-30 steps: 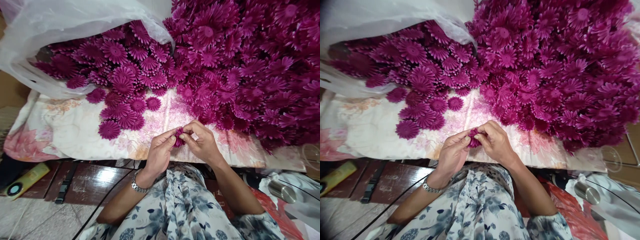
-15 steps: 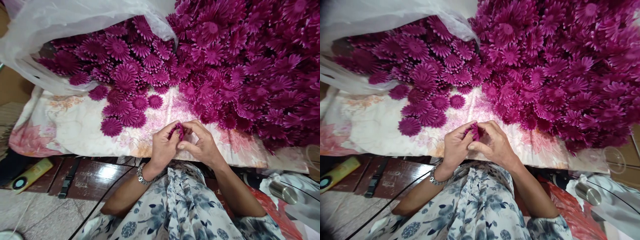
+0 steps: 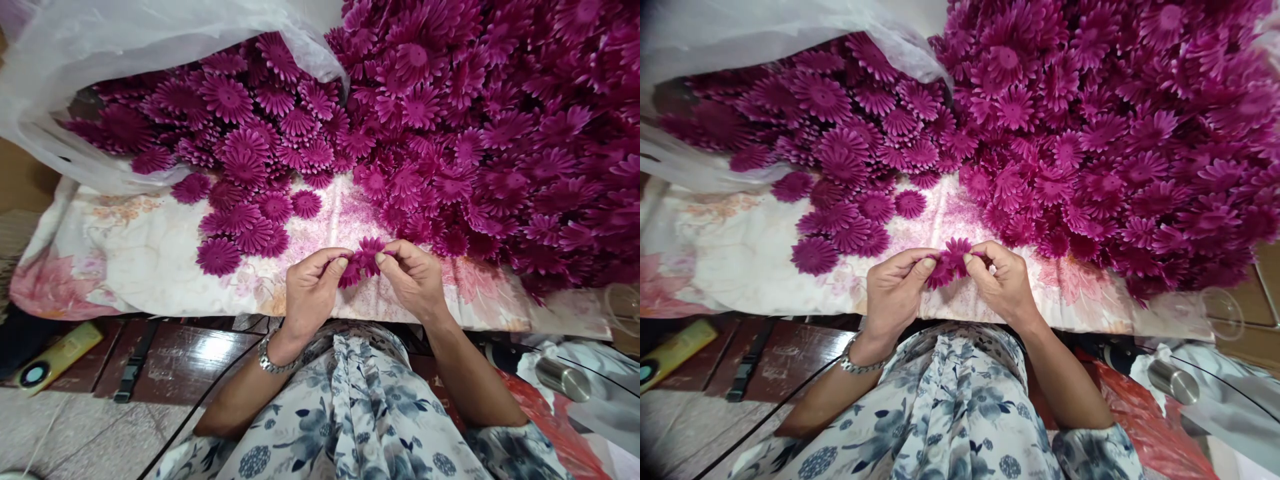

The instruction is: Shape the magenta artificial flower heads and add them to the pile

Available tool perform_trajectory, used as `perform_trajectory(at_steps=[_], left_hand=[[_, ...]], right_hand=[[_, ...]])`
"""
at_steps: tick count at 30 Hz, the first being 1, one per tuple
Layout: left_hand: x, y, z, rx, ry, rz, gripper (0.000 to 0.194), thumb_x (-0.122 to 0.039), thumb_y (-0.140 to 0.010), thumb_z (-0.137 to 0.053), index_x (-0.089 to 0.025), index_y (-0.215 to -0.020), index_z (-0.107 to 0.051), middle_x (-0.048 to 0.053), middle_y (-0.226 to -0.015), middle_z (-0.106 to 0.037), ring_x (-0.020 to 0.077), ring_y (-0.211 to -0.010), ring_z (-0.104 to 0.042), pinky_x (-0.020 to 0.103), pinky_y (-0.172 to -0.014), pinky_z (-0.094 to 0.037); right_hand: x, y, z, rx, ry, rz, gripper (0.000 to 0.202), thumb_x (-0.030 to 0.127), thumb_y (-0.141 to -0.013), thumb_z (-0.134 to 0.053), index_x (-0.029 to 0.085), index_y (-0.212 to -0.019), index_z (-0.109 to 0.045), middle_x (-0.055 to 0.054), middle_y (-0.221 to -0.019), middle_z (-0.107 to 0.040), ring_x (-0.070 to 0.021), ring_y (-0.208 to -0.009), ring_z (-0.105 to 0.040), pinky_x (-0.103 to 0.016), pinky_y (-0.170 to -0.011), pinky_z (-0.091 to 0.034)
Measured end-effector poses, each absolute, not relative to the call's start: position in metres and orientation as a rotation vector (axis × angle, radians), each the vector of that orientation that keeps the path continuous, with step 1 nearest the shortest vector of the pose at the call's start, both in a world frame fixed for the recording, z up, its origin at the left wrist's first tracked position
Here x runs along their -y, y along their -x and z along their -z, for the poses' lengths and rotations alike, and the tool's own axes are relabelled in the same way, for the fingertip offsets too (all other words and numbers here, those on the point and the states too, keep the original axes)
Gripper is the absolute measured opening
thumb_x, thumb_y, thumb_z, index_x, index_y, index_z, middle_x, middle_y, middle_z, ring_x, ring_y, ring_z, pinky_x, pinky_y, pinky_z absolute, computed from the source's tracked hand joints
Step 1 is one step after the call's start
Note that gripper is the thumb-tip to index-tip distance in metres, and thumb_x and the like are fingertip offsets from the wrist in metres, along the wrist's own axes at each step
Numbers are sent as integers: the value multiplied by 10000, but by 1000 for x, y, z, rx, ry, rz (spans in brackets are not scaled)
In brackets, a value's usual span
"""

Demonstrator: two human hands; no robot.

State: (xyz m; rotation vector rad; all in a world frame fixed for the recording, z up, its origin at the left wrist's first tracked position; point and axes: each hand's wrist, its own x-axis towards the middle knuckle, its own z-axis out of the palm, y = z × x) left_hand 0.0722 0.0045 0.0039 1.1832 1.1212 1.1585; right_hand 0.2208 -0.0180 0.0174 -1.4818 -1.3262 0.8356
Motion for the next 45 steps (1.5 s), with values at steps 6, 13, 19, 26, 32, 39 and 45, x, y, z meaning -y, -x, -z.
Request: perform_trajectory(at_steps=[6,13,19,26,32,39,45], left_hand=[[-6,-68,-2,-1113,-1065,-1349,81,-273,-752,-657,-204,-762,-697,-13,-692,-650,110,-634,-567,214,-626,-461],[-18,-66,-10,-1000,-801,-1360,149,-152,-647,-716,-207,-784,-700,-9,-771,-649,98,-699,-570,216,-690,-471],[-12,-68,-17,-930,-1143,-1288,297,-29,-681,-497,-215,-701,-728,1,-644,-566,109,-609,-503,218,-543,-389],[-12,-75,-21,-934,-1586,-947,95,-165,-764,-589,-181,-688,-644,-1,-651,-564,108,-611,-512,225,-589,-405],[-11,-75,-12,-911,-1428,-958,48,-170,-751,-614,-170,-713,-585,-26,-631,-526,85,-565,-482,203,-549,-396],[-9,-71,-5,-876,-1196,-1095,52,-153,-715,-646,-169,-666,-656,-13,-630,-594,79,-542,-513,189,-512,-417],[-10,-66,2,-920,-1066,-1131,66,-224,-698,-684,-173,-669,-655,-23,-590,-564,70,-502,-484,172,-459,-410]], right_hand=[[14,-226,-18,1156,1467,-805,197,319,-821,-545,187,-678,-514,60,-557,-412,-58,-481,-356,-192,-451,-301],[13,-238,-22,1166,1450,-748,335,420,-812,-585,190,-614,-442,67,-528,-347,-54,-474,-296,-204,-453,-265],[12,-230,-21,1214,1418,-817,344,395,-753,-669,186,-605,-440,75,-530,-388,-45,-471,-330,-199,-452,-268],[13,-220,-21,1247,1280,-1044,320,400,-754,-661,189,-614,-467,68,-533,-449,-52,-461,-387,-192,-435,-313],[17,-226,-18,1268,1220,-1238,220,352,-746,-684,183,-721,-546,46,-645,-517,-59,-560,-468,-190,-527,-391],[20,-231,-17,1177,1154,-1244,122,293,-736,-698,191,-737,-632,16,-669,-598,-84,-582,-533,-221,-564,-443],[21,-236,-13,1024,1284,-1024,176,352,-717,-710,204,-747,-620,25,-648,-566,-84,-578,-498,-214,-535,-422]])
